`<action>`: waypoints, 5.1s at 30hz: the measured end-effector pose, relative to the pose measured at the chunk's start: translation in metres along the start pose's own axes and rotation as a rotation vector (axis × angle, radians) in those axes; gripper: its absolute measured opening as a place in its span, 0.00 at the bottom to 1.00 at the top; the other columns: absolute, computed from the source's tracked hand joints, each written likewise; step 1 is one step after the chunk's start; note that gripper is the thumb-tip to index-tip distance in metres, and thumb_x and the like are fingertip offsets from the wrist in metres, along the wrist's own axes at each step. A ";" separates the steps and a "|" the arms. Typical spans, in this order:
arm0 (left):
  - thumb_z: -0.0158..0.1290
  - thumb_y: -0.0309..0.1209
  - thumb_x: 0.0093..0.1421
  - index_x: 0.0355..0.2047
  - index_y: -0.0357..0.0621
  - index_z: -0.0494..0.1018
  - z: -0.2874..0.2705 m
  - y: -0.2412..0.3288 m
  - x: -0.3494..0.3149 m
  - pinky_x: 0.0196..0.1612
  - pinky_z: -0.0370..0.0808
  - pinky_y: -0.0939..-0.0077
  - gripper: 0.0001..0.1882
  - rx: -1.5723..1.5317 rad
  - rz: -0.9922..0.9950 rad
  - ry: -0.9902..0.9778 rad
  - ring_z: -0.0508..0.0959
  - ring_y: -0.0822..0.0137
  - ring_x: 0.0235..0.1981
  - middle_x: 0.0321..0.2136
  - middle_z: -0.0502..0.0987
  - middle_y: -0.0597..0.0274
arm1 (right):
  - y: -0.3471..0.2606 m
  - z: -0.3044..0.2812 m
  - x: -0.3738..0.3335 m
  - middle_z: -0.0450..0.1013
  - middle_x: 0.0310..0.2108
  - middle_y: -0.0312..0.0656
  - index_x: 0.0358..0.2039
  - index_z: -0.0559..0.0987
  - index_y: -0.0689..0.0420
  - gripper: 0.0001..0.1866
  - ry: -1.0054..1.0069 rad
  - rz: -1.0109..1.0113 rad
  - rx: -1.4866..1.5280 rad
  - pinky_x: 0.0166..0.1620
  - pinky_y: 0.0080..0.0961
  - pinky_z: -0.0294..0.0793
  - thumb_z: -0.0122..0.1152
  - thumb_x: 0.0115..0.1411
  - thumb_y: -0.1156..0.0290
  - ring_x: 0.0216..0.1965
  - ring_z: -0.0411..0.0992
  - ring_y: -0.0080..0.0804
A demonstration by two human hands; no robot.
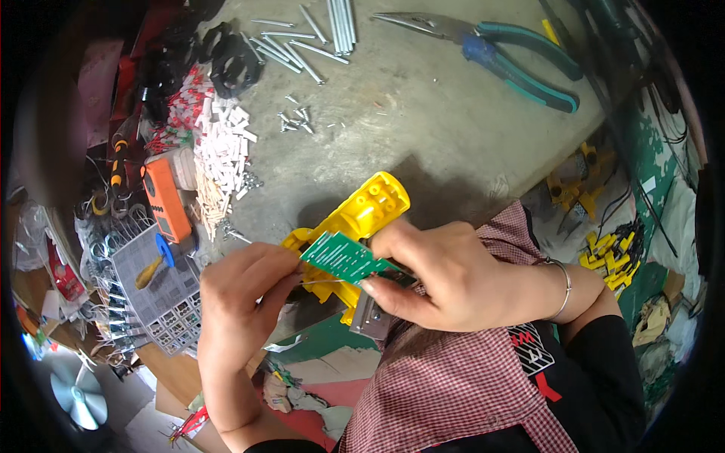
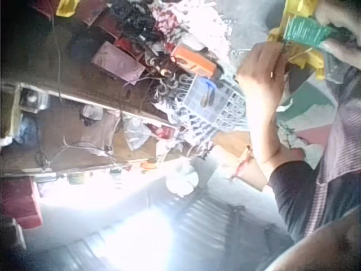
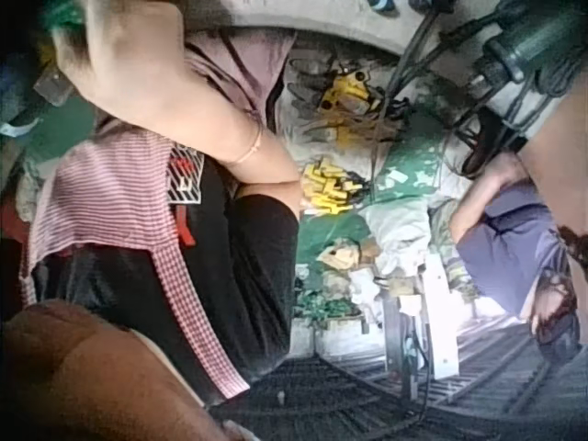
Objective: Assemble a yellow plastic heating tool by installing a circuit board, soldering wires, and securing the casing with screws.
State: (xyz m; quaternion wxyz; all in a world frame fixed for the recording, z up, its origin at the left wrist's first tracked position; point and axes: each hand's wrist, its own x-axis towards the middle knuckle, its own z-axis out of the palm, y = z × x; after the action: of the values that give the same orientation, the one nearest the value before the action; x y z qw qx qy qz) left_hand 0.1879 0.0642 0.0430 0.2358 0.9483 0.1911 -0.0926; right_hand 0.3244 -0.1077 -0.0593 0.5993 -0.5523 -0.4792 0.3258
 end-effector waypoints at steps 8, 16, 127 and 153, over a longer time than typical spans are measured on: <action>0.59 0.16 0.42 0.28 0.37 0.76 -0.022 0.018 -0.003 0.29 0.70 0.67 0.10 0.231 -0.108 -0.134 0.75 0.56 0.27 0.26 0.76 0.56 | 0.009 0.002 0.001 0.69 0.15 0.42 0.40 0.64 0.65 0.16 -0.068 -0.104 -0.037 0.15 0.34 0.67 0.60 0.57 0.73 0.15 0.72 0.39; 0.58 0.18 0.40 0.29 0.37 0.76 -0.005 0.016 0.008 0.30 0.73 0.68 0.11 0.379 0.055 -0.053 0.76 0.58 0.28 0.28 0.78 0.58 | 0.011 0.005 -0.004 0.66 0.18 0.39 0.37 0.69 0.62 0.12 0.013 -0.095 -0.027 0.17 0.29 0.68 0.62 0.56 0.74 0.16 0.70 0.34; 0.63 0.24 0.38 0.30 0.44 0.73 0.072 -0.018 -0.050 0.45 0.70 0.57 0.16 0.005 0.228 0.595 0.77 0.61 0.37 0.30 0.78 0.66 | -0.034 0.020 0.010 0.77 0.29 0.45 0.52 0.69 0.62 0.16 -0.199 0.341 0.025 0.35 0.24 0.77 0.55 0.64 0.78 0.31 0.79 0.27; 0.64 0.25 0.41 0.27 0.45 0.77 0.066 -0.029 -0.054 0.39 0.68 0.63 0.11 -0.215 0.135 0.720 0.73 0.59 0.32 0.23 0.72 0.64 | -0.033 0.036 0.020 0.62 0.15 0.40 0.51 0.72 0.58 0.18 -0.221 0.168 -0.401 0.24 0.26 0.65 0.60 0.60 0.76 0.17 0.65 0.22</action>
State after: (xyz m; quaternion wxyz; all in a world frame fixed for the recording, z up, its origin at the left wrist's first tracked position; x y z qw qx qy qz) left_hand 0.1215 0.0391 -0.0125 0.2573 0.9004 0.2075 0.2828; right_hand 0.2928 -0.0825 -0.0251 0.3926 -0.6590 -0.5493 0.3314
